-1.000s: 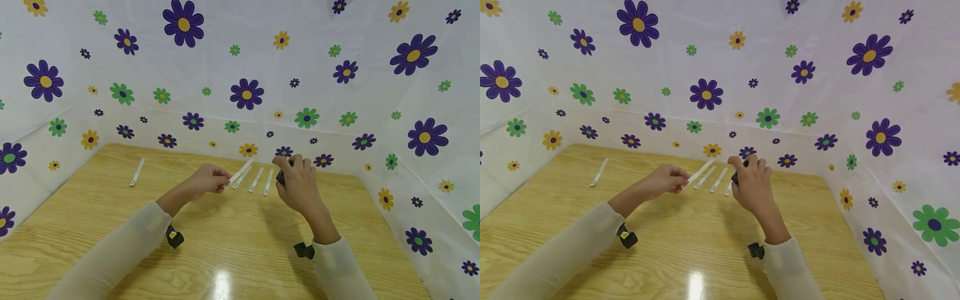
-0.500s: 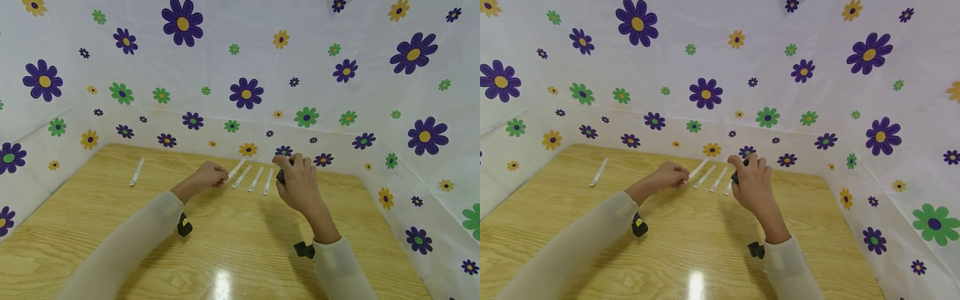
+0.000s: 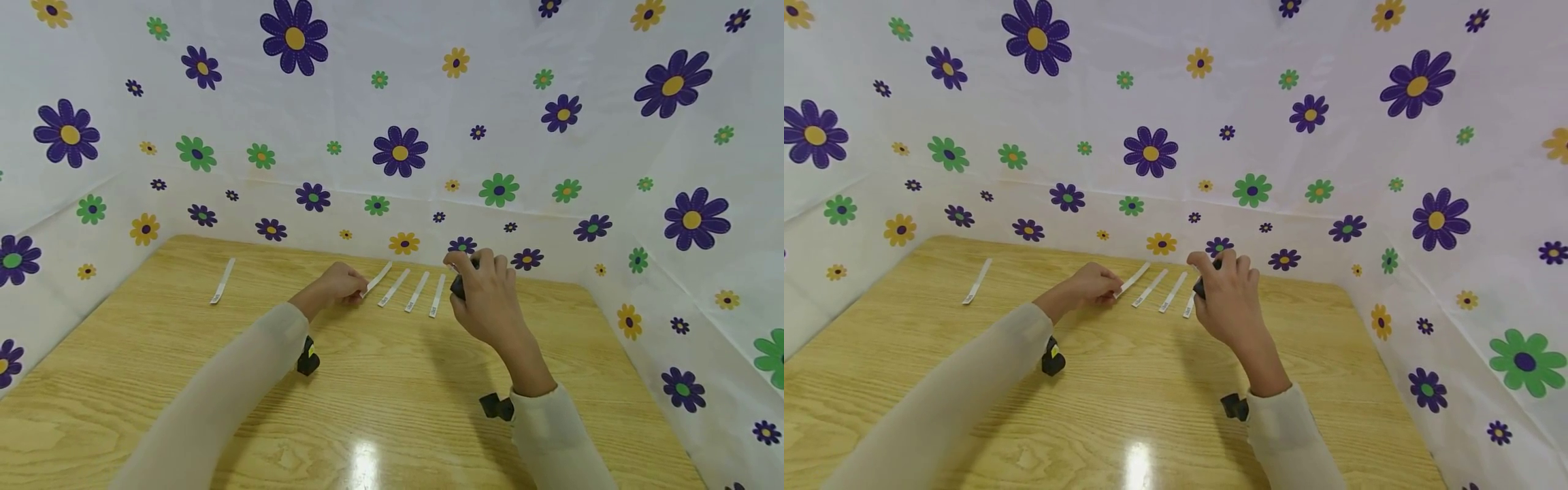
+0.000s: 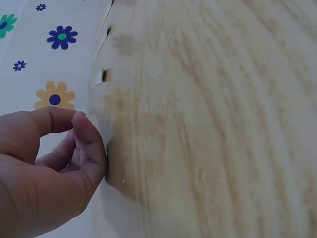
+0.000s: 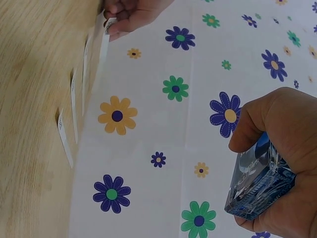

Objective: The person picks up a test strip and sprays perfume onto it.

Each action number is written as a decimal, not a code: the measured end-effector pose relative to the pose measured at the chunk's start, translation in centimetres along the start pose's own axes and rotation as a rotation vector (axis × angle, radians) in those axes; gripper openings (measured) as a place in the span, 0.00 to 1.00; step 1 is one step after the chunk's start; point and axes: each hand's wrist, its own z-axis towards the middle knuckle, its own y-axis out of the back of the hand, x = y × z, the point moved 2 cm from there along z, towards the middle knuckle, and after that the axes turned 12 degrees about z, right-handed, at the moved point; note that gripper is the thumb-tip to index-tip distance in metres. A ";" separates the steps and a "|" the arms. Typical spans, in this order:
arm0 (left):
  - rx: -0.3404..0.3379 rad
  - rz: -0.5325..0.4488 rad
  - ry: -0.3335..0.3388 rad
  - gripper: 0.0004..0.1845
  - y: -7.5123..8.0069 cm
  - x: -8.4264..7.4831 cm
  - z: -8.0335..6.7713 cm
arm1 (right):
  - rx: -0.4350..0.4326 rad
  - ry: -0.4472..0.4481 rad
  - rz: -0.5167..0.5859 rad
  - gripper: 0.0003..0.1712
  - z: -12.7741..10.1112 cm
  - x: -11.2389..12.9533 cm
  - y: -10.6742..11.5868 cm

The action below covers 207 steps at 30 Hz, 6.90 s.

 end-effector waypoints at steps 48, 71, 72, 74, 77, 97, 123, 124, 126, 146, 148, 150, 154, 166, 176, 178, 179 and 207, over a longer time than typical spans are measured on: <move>-0.105 0.258 -0.065 0.17 9.4 4.4 -3.9 | 0.017 -0.002 0.001 0.31 -0.2 -0.1 -0.4; -0.195 0.245 -0.014 0.23 20.6 11.9 -10.4 | 0.022 -0.010 0.010 0.32 0.0 0.0 -0.5; -0.193 0.247 -0.007 0.23 20.8 12.1 -10.5 | 0.023 -0.012 0.009 0.32 0.0 0.0 -0.5; -0.177 0.255 0.007 0.23 21.0 12.4 -10.7 | 0.025 -0.014 0.007 0.32 0.0 0.0 -0.5; -0.136 0.257 0.022 0.24 21.2 12.9 -10.7 | 0.029 -0.012 0.003 0.32 0.0 0.0 -0.5; -0.029 0.194 0.111 0.29 20.6 13.7 -10.9 | 0.034 -0.001 0.004 0.32 0.2 0.0 -0.5; -0.083 -0.008 0.124 0.27 19.9 13.9 -9.5 | 0.045 -0.017 0.007 0.32 0.2 0.0 -0.5; -0.090 -0.005 0.117 0.26 19.8 13.8 -9.4 | 0.047 -0.018 0.007 0.32 0.2 0.0 -0.5; -0.101 -0.007 0.098 0.24 19.7 13.7 -9.1 | 0.051 -0.024 0.004 0.32 0.2 0.0 -0.5; -0.124 0.005 0.010 0.23 14.9 8.0 -8.5 | 0.048 -0.020 0.001 0.32 0.1 0.1 -0.4; -0.119 -0.004 0.003 0.21 14.5 7.5 -8.4 | 0.047 -0.019 0.000 0.32 0.1 0.1 -0.4; -0.114 -0.005 -0.004 0.21 14.0 7.0 -8.4 | 0.045 -0.017 -0.001 0.32 0.1 0.1 -0.4; -0.110 0.003 -0.017 0.21 13.0 6.0 -8.1 | 0.040 -0.016 0.001 0.32 0.1 0.1 -0.4; -0.072 0.043 -0.086 0.20 10.0 4.3 -7.4 | 0.046 -0.021 -0.002 0.33 0.1 0.1 -0.4; -0.045 0.050 -0.112 0.18 7.8 2.8 -7.2 | 0.055 -0.029 0.004 0.33 0.1 0.3 -0.4; -0.039 0.044 -0.119 0.18 7.3 2.5 -7.3 | 0.055 -0.029 0.002 0.33 0.1 0.3 -0.4; -0.037 0.041 -0.122 0.18 7.0 2.3 -7.3 | 0.055 -0.028 0.003 0.33 0.1 0.3 -0.4; 0.076 0.034 -0.207 0.11 1.0 -1.6 -9.5 | 0.060 -0.029 -0.003 0.34 0.2 0.3 -0.5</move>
